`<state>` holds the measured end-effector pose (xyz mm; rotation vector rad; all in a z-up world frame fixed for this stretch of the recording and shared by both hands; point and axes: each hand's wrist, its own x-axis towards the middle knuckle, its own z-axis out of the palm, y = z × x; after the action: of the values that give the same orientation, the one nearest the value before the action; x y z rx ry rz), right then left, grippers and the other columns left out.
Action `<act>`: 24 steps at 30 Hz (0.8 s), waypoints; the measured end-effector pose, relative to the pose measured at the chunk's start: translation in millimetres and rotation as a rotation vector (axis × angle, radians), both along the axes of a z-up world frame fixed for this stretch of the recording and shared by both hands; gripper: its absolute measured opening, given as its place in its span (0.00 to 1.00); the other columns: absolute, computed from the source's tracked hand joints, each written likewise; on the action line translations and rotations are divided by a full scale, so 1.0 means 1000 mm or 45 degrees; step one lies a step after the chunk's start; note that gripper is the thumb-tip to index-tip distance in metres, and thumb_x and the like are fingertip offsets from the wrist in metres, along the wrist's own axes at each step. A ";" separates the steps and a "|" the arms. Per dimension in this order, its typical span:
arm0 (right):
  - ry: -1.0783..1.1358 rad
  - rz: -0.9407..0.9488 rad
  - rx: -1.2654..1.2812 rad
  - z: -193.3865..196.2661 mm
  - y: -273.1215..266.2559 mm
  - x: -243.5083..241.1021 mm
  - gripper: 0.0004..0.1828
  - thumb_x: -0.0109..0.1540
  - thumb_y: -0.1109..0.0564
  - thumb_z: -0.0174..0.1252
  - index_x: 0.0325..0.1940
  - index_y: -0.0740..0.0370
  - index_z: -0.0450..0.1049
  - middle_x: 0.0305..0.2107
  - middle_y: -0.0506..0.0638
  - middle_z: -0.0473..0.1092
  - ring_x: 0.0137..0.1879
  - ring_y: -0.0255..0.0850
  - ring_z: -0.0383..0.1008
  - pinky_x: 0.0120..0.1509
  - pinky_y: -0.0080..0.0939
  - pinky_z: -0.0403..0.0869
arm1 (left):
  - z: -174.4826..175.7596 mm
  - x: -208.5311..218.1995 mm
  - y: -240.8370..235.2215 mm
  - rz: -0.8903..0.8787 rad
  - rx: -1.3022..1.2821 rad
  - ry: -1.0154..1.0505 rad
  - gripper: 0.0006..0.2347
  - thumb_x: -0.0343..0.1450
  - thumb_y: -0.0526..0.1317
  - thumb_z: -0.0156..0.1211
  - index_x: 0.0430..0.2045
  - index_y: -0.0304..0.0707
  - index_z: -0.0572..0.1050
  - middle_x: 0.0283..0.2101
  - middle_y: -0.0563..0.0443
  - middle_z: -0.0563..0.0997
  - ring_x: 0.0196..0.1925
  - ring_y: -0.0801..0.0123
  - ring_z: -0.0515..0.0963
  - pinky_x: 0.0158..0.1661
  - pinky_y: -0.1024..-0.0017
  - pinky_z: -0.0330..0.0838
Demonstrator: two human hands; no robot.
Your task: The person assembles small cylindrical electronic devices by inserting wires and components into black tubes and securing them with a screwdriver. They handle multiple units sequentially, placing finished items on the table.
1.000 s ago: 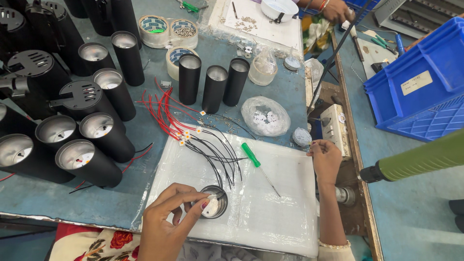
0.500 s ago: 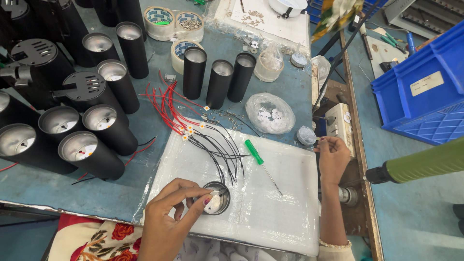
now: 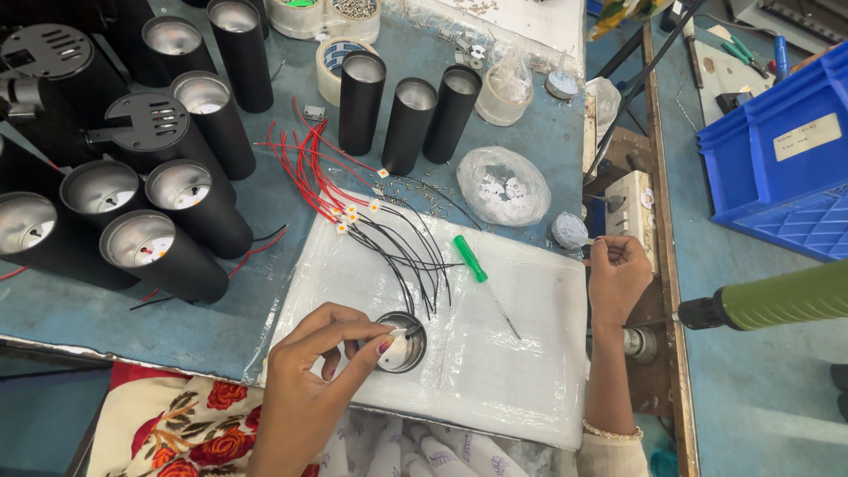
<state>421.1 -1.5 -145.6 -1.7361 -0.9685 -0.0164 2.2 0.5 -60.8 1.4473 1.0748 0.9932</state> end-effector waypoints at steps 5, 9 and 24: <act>-0.041 0.003 0.003 -0.002 0.000 -0.003 0.05 0.66 0.67 0.60 0.39 0.75 0.74 0.30 0.54 0.75 0.31 0.33 0.77 0.36 0.31 0.76 | 0.000 0.001 0.001 -0.002 0.023 -0.016 0.06 0.64 0.32 0.69 0.32 0.39 0.87 0.32 0.56 0.82 0.27 0.81 0.73 0.22 0.80 0.60; -0.003 0.005 -0.032 -0.002 0.001 -0.003 0.05 0.65 0.66 0.60 0.39 0.74 0.74 0.30 0.53 0.76 0.31 0.33 0.78 0.36 0.30 0.76 | 0.001 0.001 0.001 -0.010 0.026 -0.023 0.06 0.64 0.32 0.69 0.32 0.38 0.87 0.32 0.56 0.83 0.27 0.81 0.73 0.23 0.80 0.60; 0.861 0.415 0.196 0.007 0.003 -0.004 0.02 0.67 0.66 0.57 0.40 0.69 0.75 0.32 0.52 0.73 0.35 0.35 0.74 0.44 0.36 0.79 | 0.005 0.004 0.000 0.041 -0.019 -0.010 0.05 0.65 0.34 0.69 0.31 0.39 0.87 0.31 0.57 0.83 0.27 0.81 0.74 0.22 0.80 0.61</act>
<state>417.5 1.6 -138.1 -1.2836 -0.7018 0.6492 6.0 0.5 -55.5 1.4171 1.1007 1.0109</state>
